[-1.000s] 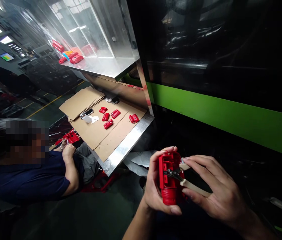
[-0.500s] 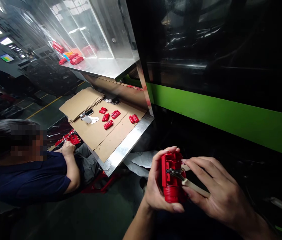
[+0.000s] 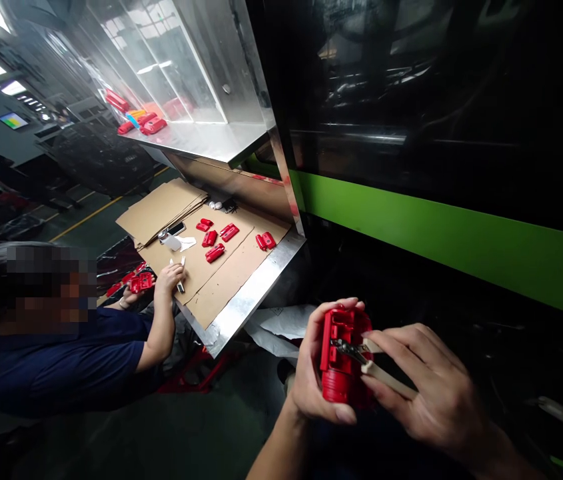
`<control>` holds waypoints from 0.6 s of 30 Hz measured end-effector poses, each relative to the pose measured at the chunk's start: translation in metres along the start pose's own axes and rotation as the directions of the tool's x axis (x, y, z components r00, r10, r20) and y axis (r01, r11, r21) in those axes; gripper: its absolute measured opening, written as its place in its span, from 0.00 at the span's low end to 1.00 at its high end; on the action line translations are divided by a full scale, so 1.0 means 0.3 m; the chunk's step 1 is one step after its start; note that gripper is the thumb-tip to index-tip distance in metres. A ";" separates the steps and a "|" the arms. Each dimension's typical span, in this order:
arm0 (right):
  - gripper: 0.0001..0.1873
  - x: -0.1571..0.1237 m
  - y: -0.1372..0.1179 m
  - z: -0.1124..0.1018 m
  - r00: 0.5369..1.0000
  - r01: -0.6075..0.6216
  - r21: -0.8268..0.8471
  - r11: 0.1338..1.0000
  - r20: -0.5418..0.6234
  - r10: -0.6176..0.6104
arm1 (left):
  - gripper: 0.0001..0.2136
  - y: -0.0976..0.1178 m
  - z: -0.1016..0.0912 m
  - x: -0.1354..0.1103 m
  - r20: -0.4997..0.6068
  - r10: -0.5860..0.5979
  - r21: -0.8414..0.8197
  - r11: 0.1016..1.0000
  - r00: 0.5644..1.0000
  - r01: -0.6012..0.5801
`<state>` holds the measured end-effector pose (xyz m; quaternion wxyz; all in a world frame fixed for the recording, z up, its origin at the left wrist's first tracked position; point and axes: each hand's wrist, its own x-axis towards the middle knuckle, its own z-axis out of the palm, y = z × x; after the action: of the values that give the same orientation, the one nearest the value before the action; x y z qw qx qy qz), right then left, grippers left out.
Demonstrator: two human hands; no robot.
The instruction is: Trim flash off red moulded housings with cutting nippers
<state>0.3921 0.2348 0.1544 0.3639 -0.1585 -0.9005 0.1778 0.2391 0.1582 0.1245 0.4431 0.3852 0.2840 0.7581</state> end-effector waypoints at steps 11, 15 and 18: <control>0.28 -0.020 0.071 -0.044 0.996 -0.087 0.072 0.994 -0.011 0.088 | 0.41 0.038 0.025 -0.016 -0.041 -0.051 -0.313 0.949 0.998 0.036; 0.28 -0.001 0.094 -0.085 1.000 0.022 0.049 0.999 -0.022 -0.021 | 0.44 0.045 0.037 -0.015 -0.059 -0.141 -0.484 0.870 0.988 0.095; 0.28 0.038 0.101 -0.119 0.989 0.150 0.011 0.989 -0.011 -0.150 | 0.46 0.052 0.044 -0.021 -0.049 -0.214 -0.569 0.809 0.976 0.148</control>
<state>0.4143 0.2737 0.1720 0.3815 -0.0891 -0.9070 0.1545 0.2450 0.1467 0.1414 0.5905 0.1661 0.1080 0.7824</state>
